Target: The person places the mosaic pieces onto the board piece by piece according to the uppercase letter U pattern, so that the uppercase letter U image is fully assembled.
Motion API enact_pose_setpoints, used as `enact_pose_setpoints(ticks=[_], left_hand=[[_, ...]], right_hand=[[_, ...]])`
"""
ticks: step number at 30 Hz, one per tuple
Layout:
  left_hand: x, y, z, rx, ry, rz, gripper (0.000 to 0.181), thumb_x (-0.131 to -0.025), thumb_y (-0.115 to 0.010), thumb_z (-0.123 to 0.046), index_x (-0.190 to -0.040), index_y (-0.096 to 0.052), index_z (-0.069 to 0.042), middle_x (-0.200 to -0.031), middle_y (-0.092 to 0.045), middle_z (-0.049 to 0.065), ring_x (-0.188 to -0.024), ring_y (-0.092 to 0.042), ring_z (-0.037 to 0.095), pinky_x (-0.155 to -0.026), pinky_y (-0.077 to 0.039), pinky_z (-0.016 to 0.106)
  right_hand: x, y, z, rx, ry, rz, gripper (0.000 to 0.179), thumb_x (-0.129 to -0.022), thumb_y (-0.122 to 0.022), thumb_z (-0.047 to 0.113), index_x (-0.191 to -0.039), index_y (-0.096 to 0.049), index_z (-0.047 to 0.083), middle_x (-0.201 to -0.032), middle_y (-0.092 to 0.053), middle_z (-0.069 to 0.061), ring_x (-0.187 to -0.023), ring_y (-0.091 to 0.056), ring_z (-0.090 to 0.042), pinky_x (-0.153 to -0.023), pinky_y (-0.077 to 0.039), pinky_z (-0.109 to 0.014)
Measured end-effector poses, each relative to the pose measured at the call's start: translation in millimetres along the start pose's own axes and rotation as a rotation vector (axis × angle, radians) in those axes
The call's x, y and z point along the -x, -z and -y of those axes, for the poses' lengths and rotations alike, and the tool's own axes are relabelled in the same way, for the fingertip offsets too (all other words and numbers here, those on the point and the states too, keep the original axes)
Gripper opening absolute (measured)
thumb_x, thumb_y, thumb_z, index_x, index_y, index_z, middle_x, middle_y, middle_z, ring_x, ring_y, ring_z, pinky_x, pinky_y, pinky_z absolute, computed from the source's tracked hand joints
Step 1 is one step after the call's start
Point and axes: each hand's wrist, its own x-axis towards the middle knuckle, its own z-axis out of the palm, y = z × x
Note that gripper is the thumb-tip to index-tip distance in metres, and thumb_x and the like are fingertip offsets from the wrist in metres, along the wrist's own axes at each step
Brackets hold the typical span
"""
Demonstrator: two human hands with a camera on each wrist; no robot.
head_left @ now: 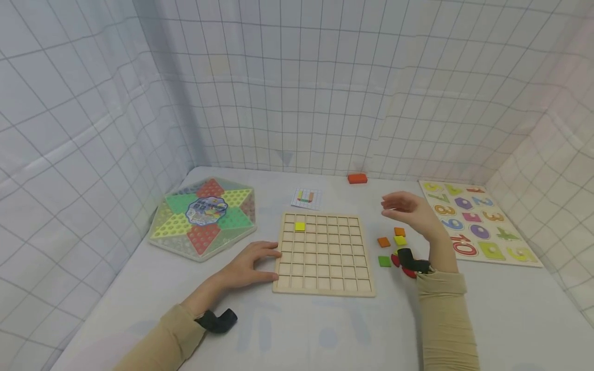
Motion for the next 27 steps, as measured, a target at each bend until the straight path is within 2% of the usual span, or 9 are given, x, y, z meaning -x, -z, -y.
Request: enact_pose_setpoints(ticks=[2,6,9,13,15,19,27], left_hand=[[-0.3,0.0,0.4,-0.006,-0.001,0.0,0.049,-0.08,-0.075,-0.033,-0.121,-0.062,-0.011,-0.14,-0.044,0.013,-0.131,-0.033,0.034,-0.104,-0.027,0.054],[-0.7,0.4,-0.1,-0.003,-0.001,0.004,0.049,-0.079,-0.075,-0.033,-0.122,-0.062,-0.011,-0.14,-0.044,0.013,-0.131,-0.033,0.034,-0.104,-0.027,0.054],[-1.0,0.1,0.2,0.001,0.001,0.005,0.049,-0.08,-0.074,-0.034,-0.122,-0.062,-0.011,-0.141,-0.044,0.013,-0.131,-0.033,0.034,-0.104,-0.027,0.055],[-0.9,0.2,-0.4,0.001,0.004,0.005,0.049,-0.08,-0.074,-0.034,-0.122,-0.062,-0.011,-0.141,-0.044,0.013,-0.131,-0.033,0.034,-0.104,-0.027,0.055],[-0.8,0.3,-1.1,0.001,0.005,0.005,0.05,-0.079,-0.075,-0.034,-0.122,-0.062,-0.011,-0.141,-0.044,0.014,-0.131,-0.033,0.034,-0.104,-0.027,0.055],[-0.9,0.2,-1.1,0.001,0.008,0.004,0.049,-0.079,-0.075,-0.033,-0.122,-0.062,-0.011,-0.14,-0.044,0.014,-0.131,-0.033,0.034,-0.104,-0.027,0.055],[-0.6,0.3,-1.3,0.005,0.014,0.006,0.049,-0.079,-0.075,-0.033,-0.122,-0.062,-0.011,-0.14,-0.044,0.013,-0.131,-0.033,0.034,-0.104,-0.027,0.054]], right_hand=[[1.0,2,-3,-0.005,-0.02,-0.005,0.041,-0.086,-0.07,0.026,-0.119,-0.058,0.005,-0.112,-0.063,-0.011,-0.097,-0.061,-0.009,-0.081,-0.049,-0.022],[3.2,7,-15,-0.008,-0.079,-0.012,0.043,-0.086,-0.07,0.029,-0.12,-0.058,0.006,-0.115,-0.062,-0.013,-0.096,-0.061,-0.008,-0.082,-0.048,-0.023],[5.7,10,-27,-0.008,-0.127,-0.017,0.046,-0.086,-0.07,0.033,-0.121,-0.057,0.006,-0.118,-0.061,-0.016,-0.097,-0.061,-0.007,-0.091,-0.045,-0.033],[9.5,13,-43,-0.02,-0.192,-0.026,0.054,-0.084,-0.07,0.038,-0.123,-0.054,0.004,-0.117,-0.061,-0.011,-0.097,-0.059,-0.007,-0.1,-0.035,-0.051],[11.5,14,-49,-0.025,-0.219,-0.03,0.059,-0.084,-0.07,0.039,-0.126,-0.052,0.002,-0.117,-0.061,-0.009,-0.098,-0.057,-0.008,-0.102,-0.031,-0.055],[15.3,18,-59,-0.028,-0.251,-0.041,0.064,-0.084,-0.069,0.042,-0.129,-0.049,0.001,-0.116,-0.06,-0.006,-0.1,-0.055,-0.009,-0.103,-0.027,-0.056],[19.8,21,-72,-0.047,-0.26,-0.044,0.063,-0.085,-0.069,0.039,-0.13,-0.048,0.001,-0.112,-0.061,0.003,-0.099,-0.055,-0.005,-0.102,-0.029,-0.055]])
